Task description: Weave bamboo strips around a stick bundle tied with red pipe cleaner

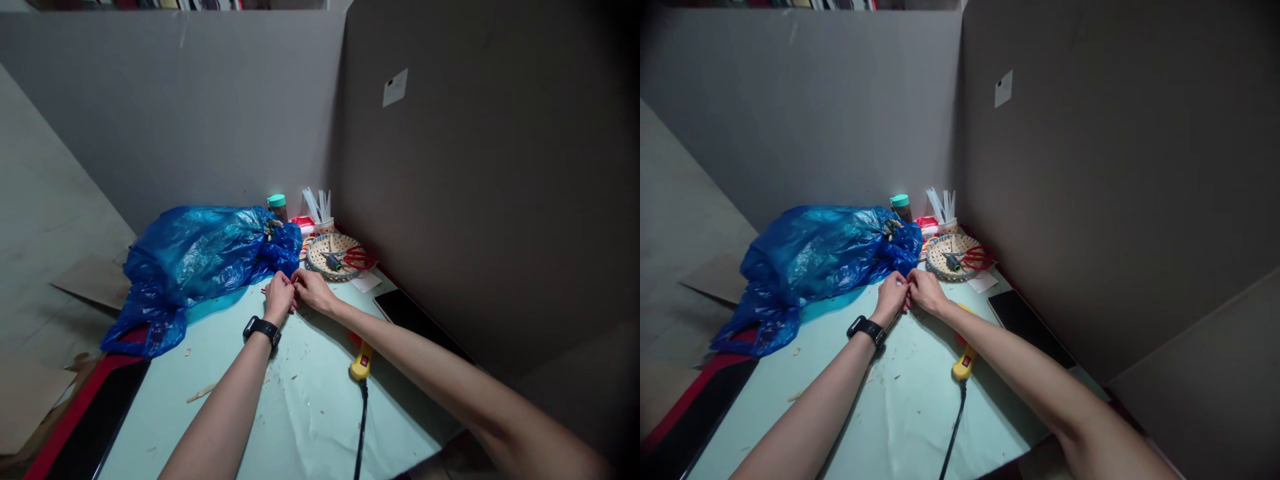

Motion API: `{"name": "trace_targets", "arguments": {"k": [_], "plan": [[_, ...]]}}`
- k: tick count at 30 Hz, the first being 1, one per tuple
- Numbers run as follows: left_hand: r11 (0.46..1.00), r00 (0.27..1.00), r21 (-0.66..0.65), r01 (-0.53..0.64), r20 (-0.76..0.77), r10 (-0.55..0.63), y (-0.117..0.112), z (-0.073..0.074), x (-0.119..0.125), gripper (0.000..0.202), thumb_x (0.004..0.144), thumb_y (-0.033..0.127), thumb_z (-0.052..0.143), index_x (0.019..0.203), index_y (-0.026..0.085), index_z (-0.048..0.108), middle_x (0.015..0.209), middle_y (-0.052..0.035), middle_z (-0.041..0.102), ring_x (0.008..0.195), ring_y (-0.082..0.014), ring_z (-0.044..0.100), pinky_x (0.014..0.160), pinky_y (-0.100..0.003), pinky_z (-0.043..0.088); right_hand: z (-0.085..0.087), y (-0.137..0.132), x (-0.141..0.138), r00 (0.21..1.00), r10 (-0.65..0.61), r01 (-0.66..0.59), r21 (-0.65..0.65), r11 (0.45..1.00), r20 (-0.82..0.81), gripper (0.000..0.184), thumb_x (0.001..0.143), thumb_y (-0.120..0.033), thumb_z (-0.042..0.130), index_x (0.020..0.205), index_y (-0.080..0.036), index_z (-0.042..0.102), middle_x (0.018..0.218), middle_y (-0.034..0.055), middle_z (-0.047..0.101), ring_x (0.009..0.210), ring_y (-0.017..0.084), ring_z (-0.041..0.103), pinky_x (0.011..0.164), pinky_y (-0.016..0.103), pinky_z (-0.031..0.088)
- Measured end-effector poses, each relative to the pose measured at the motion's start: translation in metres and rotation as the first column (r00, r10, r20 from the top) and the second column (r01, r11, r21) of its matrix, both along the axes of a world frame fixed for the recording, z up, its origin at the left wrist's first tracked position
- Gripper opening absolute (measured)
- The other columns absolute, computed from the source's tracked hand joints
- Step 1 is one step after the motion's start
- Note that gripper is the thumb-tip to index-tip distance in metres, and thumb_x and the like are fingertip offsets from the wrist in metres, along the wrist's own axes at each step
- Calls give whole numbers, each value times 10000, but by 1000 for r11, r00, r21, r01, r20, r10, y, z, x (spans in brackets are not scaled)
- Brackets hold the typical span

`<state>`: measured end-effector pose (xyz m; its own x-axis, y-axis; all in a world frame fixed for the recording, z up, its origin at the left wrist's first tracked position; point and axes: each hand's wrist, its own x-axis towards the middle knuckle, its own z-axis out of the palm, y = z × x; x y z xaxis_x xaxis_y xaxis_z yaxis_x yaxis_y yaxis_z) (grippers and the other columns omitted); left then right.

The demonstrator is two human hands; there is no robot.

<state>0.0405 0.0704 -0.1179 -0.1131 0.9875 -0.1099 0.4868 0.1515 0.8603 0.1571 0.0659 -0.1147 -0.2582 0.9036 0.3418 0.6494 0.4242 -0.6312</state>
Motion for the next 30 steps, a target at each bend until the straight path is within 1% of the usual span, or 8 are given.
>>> {"name": "trace_targets", "arguments": {"k": [6,11,13,17,21,24,27,30], "plan": [[1000,1000,15,-6,22,6,-4,3,1,215,909,314,526,986,120,575,673,33,582,445,-53,495,423,-183,433,5,-2,4,999,48,-48,-21,999,12,282,774,-67,427,907,-153,661,802,45,683,762,148,598,714,219,404],[1000,994,10,25,109,-26,-7,4,-1,188,912,295,515,977,126,564,555,68,532,371,-59,469,365,-175,373,6,5,4,997,80,-80,-102,992,-7,382,782,-47,421,1078,-161,633,737,9,688,694,116,621,685,184,430],[999,988,-11,43,152,-41,-6,3,-3,210,914,307,514,1001,124,567,633,41,571,430,-63,504,405,-184,416,8,9,5,995,96,-95,-129,987,-2,374,790,-51,428,1072,-164,645,716,7,684,662,114,617,660,181,432],[995,969,-70,77,241,-58,-1,0,-8,259,911,319,521,1082,129,563,865,-28,622,627,-99,588,547,-243,512,13,17,9,990,140,-136,-156,978,17,232,778,-98,525,921,-155,699,692,15,667,647,126,602,646,200,424],[987,943,-105,123,321,-84,2,-1,-12,268,903,303,534,1110,134,557,934,-45,623,694,-118,606,591,-267,529,15,25,15,978,206,-205,-222,953,-18,137,760,-156,596,853,-150,696,626,-8,638,533,108,571,569,196,422],[982,923,-104,156,369,-107,3,-1,-14,228,904,285,534,1067,127,560,842,-20,619,605,-93,584,521,-228,507,10,30,17,972,222,-236,-262,936,-82,119,756,-168,599,836,-150,686,635,-14,644,520,97,573,543,184,433],[977,900,-89,193,412,-140,4,1,-16,85,881,164,514,961,143,532,667,19,592,468,-87,568,444,-207,481,3,34,17,968,194,-236,-313,920,-159,107,753,-192,606,809,-142,682,647,-2,660,582,109,611,567,184,468],[968,869,-74,241,460,-181,3,3,-19,129,804,60,487,860,176,481,562,36,565,426,-116,599,449,-228,507,-1,37,14,965,141,-218,-379,899,-222,123,762,-208,589,806,-137,679,654,12,679,612,122,636,568,187,494]]}}
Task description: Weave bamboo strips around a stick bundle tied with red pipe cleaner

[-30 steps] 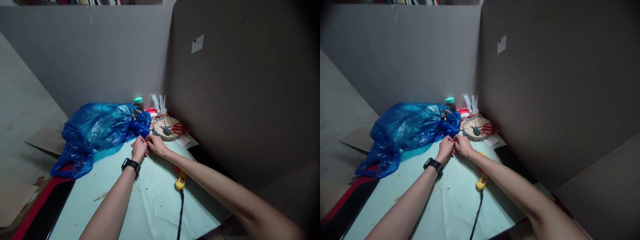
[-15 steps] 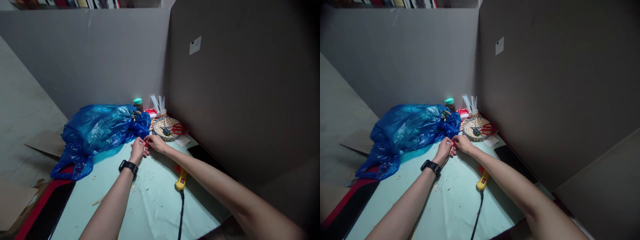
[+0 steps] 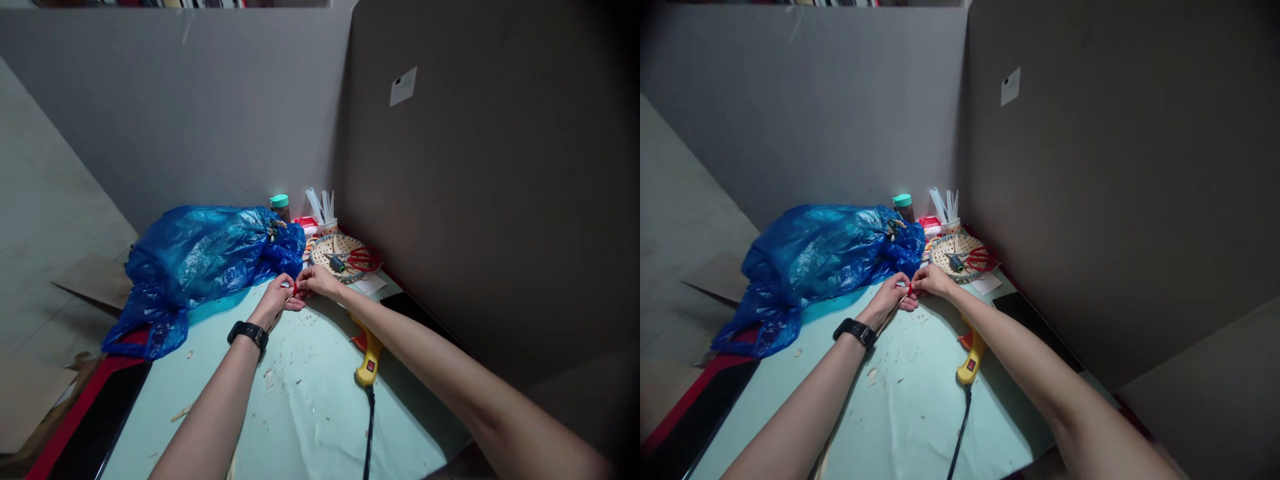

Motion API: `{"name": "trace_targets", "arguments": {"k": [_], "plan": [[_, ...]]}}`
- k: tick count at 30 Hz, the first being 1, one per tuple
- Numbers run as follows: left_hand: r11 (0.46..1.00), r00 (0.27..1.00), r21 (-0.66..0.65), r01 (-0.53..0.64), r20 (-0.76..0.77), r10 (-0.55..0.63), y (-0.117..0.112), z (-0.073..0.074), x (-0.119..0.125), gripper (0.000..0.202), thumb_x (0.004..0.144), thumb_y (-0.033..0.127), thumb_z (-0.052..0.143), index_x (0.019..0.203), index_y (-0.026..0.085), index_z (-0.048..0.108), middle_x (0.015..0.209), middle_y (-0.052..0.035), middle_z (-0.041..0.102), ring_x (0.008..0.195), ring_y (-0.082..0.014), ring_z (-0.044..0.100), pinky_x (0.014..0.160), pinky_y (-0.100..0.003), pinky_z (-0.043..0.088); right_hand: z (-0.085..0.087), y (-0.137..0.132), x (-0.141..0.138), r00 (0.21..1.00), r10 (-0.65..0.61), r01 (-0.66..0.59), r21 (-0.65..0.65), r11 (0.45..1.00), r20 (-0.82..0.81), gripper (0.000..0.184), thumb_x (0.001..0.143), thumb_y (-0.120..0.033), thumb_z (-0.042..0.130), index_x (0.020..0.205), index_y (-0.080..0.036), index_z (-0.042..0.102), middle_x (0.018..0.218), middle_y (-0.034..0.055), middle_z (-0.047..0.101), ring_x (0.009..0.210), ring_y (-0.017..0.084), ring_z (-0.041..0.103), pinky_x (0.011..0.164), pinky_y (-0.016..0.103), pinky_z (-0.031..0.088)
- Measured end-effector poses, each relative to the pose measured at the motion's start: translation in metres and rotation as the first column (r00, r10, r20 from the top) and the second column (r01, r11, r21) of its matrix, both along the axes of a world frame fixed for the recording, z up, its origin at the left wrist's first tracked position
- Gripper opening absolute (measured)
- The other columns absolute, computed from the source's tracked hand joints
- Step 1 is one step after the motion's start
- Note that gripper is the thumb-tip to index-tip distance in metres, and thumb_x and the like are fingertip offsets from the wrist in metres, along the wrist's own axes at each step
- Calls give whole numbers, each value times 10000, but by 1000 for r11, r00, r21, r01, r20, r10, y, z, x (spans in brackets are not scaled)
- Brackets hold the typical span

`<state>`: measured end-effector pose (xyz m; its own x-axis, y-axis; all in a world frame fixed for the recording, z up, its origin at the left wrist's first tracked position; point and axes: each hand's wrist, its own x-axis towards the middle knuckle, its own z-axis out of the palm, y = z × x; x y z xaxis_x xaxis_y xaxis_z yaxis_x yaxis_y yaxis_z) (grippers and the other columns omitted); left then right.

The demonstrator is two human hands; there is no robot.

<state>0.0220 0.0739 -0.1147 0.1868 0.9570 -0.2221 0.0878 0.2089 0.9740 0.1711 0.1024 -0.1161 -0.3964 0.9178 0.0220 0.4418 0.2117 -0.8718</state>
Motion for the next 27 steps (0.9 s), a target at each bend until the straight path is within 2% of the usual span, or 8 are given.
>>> {"name": "trace_targets", "arguments": {"k": [6,11,12,15,19,22,27], "plan": [[999,997,-24,34,72,-32,-1,3,-5,163,734,82,542,817,194,456,572,27,579,497,-146,651,498,-238,534,4,-2,-11,994,-108,107,-61,992,-17,107,734,-144,551,748,-143,657,613,12,674,577,127,636,538,184,504],[997,997,-73,35,76,-30,2,6,-5,82,801,149,557,846,182,497,619,26,591,495,-126,624,511,-260,538,9,-8,-15,988,-149,150,-17,989,29,83,737,-141,560,758,-144,641,590,3,654,553,125,623,519,186,494],[996,997,-85,33,73,-27,3,7,-5,54,835,186,548,879,173,519,652,18,600,515,-123,620,523,-269,541,9,-9,-15,988,-147,147,2,989,37,82,741,-140,568,773,-147,642,607,0,660,559,118,623,527,181,491],[993,999,-117,13,49,-7,4,8,-4,217,900,309,526,1026,137,568,837,-27,629,649,-123,617,587,-286,541,6,-11,-13,989,-137,134,50,990,60,90,762,-150,586,820,-151,655,657,0,680,582,104,628,553,169,484],[989,1000,-150,-22,8,23,5,10,0,320,893,325,547,1158,146,552,1080,-79,604,868,-174,615,727,-356,539,0,-10,-11,983,-154,145,87,986,103,104,786,-181,588,804,-136,679,671,20,694,593,107,638,581,170,481],[986,1000,-165,-28,-10,26,5,9,5,340,888,326,554,1179,151,547,1148,-92,586,951,-202,604,794,-402,526,0,-12,-13,968,-201,183,121,976,151,102,754,-178,597,746,-136,689,659,30,694,610,123,641,597,180,474],[985,997,-160,-67,-36,62,8,4,12,349,888,329,552,1191,156,542,1178,-97,574,984,-212,594,819,-418,517,6,-17,-20,919,-322,280,199,939,227,97,709,-159,581,712,-136,675,656,59,685,658,162,639,604,209,453]]}}
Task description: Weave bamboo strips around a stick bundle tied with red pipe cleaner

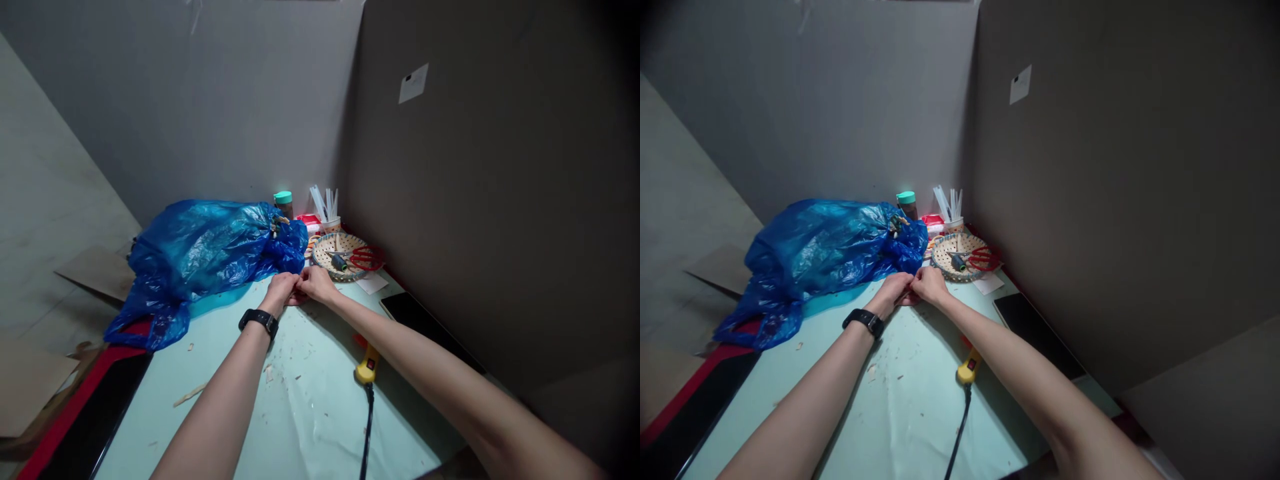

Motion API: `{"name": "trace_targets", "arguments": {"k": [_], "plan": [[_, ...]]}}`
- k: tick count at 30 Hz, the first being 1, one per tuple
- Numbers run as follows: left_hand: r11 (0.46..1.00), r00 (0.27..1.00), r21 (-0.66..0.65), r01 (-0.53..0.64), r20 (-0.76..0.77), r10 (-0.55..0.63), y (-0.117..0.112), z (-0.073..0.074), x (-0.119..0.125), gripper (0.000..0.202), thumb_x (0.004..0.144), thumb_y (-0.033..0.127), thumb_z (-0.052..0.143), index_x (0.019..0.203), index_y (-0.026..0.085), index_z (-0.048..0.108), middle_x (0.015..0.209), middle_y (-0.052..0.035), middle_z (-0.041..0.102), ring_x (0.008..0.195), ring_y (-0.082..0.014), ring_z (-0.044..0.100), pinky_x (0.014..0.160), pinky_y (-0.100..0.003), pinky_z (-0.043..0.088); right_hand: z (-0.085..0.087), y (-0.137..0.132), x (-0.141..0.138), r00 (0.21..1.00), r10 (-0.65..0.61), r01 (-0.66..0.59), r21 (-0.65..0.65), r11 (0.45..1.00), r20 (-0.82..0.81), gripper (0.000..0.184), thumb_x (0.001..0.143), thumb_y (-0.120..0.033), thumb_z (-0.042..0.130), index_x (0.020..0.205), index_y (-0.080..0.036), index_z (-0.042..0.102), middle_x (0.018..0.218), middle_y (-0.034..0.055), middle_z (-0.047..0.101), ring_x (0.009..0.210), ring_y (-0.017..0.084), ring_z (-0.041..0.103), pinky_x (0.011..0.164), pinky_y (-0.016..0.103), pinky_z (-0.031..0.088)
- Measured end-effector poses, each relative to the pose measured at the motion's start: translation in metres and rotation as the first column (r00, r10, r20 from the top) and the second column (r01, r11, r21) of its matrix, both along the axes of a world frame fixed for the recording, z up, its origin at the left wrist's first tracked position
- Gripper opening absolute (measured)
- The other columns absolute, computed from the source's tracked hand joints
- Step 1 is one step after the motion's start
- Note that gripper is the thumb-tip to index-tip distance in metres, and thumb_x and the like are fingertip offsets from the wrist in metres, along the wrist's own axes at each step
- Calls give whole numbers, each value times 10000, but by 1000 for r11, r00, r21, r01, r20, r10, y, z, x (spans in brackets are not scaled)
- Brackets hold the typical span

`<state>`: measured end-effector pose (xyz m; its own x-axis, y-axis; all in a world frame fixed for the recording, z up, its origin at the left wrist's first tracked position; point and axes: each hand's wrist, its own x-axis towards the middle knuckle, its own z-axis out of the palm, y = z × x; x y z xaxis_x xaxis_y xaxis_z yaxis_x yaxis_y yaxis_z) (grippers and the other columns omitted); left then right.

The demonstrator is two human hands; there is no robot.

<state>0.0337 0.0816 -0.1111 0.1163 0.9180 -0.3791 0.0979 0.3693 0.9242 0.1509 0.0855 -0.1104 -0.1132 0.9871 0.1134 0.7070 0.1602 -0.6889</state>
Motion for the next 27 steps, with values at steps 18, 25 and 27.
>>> {"name": "trace_targets", "arguments": {"k": [18,25,27], "plan": [[993,989,-48,109,107,-103,-5,5,-14,189,899,262,549,1010,115,589,794,-10,637,611,-100,616,552,-247,541,22,17,23,983,-57,21,204,979,174,198,747,-82,484,843,-134,650,768,84,668,715,160,600,665,215,409],[995,984,-21,99,153,-95,-6,5,-15,118,824,154,625,800,140,510,574,-49,645,544,-195,680,508,-285,565,25,25,28,977,-93,48,230,972,190,216,777,-97,458,877,-130,647,805,98,667,732,167,600,672,223,414],[996,982,-8,86,166,-84,-7,5,-15,166,798,160,660,770,146,497,563,-65,651,541,-208,684,500,-287,565,26,26,27,976,-106,57,245,968,192,225,791,-99,446,892,-122,645,822,110,668,763,177,601,703,235,416]]}}
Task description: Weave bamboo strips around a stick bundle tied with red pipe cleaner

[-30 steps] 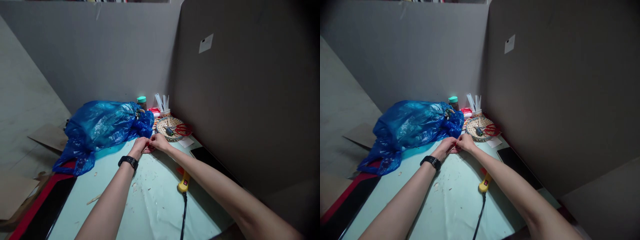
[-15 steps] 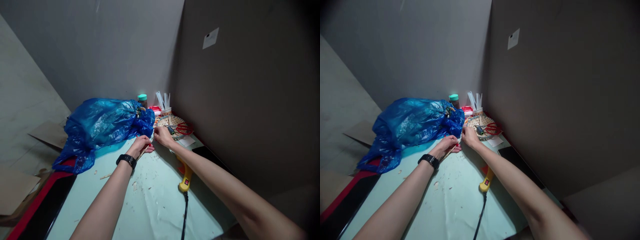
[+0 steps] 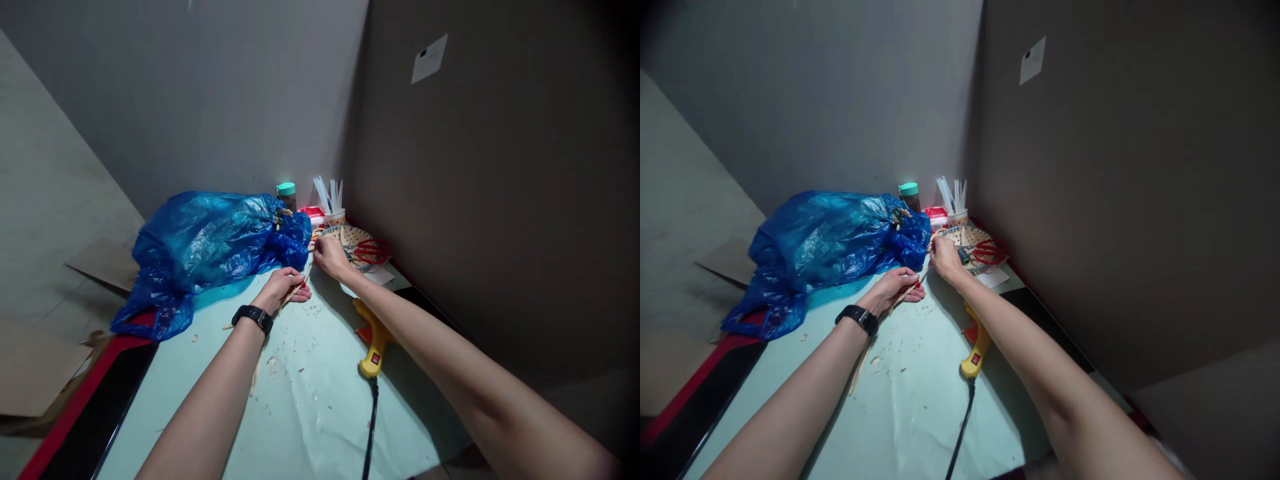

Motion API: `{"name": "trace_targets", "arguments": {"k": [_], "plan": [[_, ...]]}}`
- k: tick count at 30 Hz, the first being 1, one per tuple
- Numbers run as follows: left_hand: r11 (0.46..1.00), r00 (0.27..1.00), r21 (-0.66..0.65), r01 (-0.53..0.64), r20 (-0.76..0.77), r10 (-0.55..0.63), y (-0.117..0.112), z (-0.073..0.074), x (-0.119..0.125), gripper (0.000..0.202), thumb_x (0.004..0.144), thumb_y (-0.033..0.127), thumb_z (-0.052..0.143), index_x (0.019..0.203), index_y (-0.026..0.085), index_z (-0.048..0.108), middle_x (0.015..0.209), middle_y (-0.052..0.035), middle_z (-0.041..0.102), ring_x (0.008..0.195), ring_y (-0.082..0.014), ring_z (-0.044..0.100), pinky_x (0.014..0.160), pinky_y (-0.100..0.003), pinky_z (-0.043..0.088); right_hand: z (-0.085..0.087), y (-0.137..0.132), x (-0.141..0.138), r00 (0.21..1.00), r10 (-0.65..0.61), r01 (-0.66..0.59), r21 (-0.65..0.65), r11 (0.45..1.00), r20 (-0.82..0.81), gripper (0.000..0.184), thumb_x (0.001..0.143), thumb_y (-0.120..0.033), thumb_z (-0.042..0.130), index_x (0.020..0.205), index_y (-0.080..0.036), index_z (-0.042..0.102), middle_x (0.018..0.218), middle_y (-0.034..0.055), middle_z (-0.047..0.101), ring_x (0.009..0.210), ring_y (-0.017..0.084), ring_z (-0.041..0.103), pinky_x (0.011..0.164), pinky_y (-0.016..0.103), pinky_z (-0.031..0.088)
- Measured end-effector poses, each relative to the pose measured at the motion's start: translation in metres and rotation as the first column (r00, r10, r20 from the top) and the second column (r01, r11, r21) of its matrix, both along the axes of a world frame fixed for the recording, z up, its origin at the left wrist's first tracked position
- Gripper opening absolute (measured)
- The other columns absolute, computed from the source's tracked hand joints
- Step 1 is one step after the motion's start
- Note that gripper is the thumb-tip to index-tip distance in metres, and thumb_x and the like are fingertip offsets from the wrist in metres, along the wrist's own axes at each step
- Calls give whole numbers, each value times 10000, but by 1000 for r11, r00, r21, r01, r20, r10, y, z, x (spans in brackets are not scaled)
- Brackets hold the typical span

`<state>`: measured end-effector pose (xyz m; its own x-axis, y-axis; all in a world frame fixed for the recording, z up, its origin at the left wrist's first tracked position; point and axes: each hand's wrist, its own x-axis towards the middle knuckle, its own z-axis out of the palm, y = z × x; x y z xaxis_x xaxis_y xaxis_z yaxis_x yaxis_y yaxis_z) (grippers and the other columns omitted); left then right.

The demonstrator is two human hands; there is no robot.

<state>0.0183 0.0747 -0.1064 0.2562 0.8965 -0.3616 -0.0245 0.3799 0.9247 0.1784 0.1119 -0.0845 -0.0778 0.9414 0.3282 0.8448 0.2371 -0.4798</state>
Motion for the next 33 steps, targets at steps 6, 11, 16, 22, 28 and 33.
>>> {"name": "trace_targets", "arguments": {"k": [6,11,16,22,28,33], "plan": [[999,999,15,-45,15,44,-7,0,0,112,843,134,594,765,123,513,575,-82,653,530,-189,673,528,-288,571,1,4,-4,1000,-16,16,44,999,11,243,825,-128,423,945,-127,634,909,125,663,858,203,596,766,263,409],[994,995,-12,-105,0,105,-14,-1,2,93,885,175,554,934,98,571,714,-31,646,571,-126,634,552,-269,553,0,8,-5,1000,-19,18,49,999,17,282,856,-126,376,1016,-118,608,955,144,652,885,210,591,779,275,408],[981,982,-57,-184,29,186,-20,-4,8,250,893,283,555,1084,123,578,962,-56,629,751,-133,621,635,-288,544,0,-5,-6,998,52,-52,0,999,44,410,840,-160,447,1246,-121,484,870,107,673,803,206,610,727,263,421],[959,953,-76,-274,114,282,-23,-3,18,327,889,311,555,1172,149,549,1133,-89,591,933,-194,609,776,-388,534,-1,-35,-16,977,184,-179,-64,982,105,307,839,-229,496,1114,-183,624,934,96,691,876,226,619,750,270,413],[944,935,-53,-326,129,330,-31,1,28,343,891,328,549,1186,153,541,1155,-92,580,944,-199,604,779,-394,532,-6,-35,-20,928,354,-331,-180,926,115,221,748,-151,589,900,-216,735,900,29,725,868,189,643,739,222,422],[977,978,40,-210,16,209,-45,13,16,431,839,62,507,1259,140,453,828,-46,635,677,-131,641,656,-292,543,-5,-31,-13,904,419,-399,-178,899,90,272,729,-74,559,896,-185,744,845,19,730,813,149,650,722,187,427]]}}
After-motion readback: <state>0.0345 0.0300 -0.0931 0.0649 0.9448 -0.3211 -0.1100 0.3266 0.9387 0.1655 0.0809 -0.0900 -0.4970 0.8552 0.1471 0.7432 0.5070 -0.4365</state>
